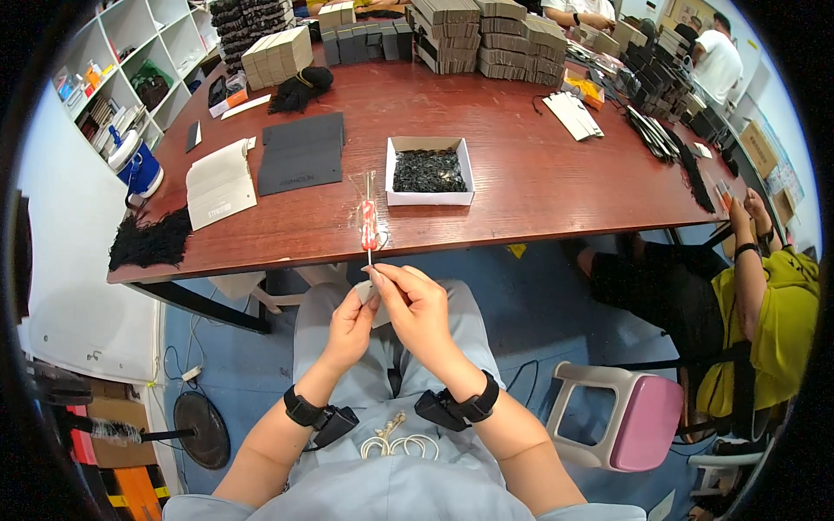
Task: Thread string through a paper tag and attach a small plastic clip.
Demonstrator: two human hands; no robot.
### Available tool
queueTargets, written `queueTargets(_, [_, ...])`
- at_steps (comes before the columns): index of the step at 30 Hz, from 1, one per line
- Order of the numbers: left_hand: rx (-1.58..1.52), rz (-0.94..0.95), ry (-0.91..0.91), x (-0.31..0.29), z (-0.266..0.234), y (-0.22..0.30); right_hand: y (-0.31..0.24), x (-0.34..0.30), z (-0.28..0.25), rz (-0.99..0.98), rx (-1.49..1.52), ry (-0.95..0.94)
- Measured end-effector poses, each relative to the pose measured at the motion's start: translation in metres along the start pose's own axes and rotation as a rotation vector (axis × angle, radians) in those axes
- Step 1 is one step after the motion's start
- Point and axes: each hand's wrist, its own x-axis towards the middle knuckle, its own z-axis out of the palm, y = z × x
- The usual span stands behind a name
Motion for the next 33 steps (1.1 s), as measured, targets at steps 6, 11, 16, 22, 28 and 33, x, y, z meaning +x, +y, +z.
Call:
queueTargets(6, [-0.129,-0.132,-0.084,0.008,-0.013,0.009,0.007,0.005,0.008,-0.005,0.134,0.094])
queueTargets(11, [-0.226,-0.205,-0.196,0.027,-0.017,0.015,0.001,0.007,-0.002,-0.010,0.135,0.113])
queueTargets(16, [-0.150,-0.141,-0.166,0.028,-0.017,0.007,0.003,-0.007,-0.017,-0.036,0.075,-0.114])
queueTargets(22, [-0.208,-0.152,-0.170,0.029,-0.014,0.009,0.017,-0.011,-0.019,0.035,0.039,-0.089])
queueTargets(28, [-0.255,-0.249,-0.184,0.025,-0.017,0.013,0.020,-0.008,-0.044,0.185,0.063,-0.067])
queueTargets(33, [0.074,-0.085,-0.153,0.005,-0.014,0.018,0.013,-0.014,-0.056,0.331,0.275,-0.191])
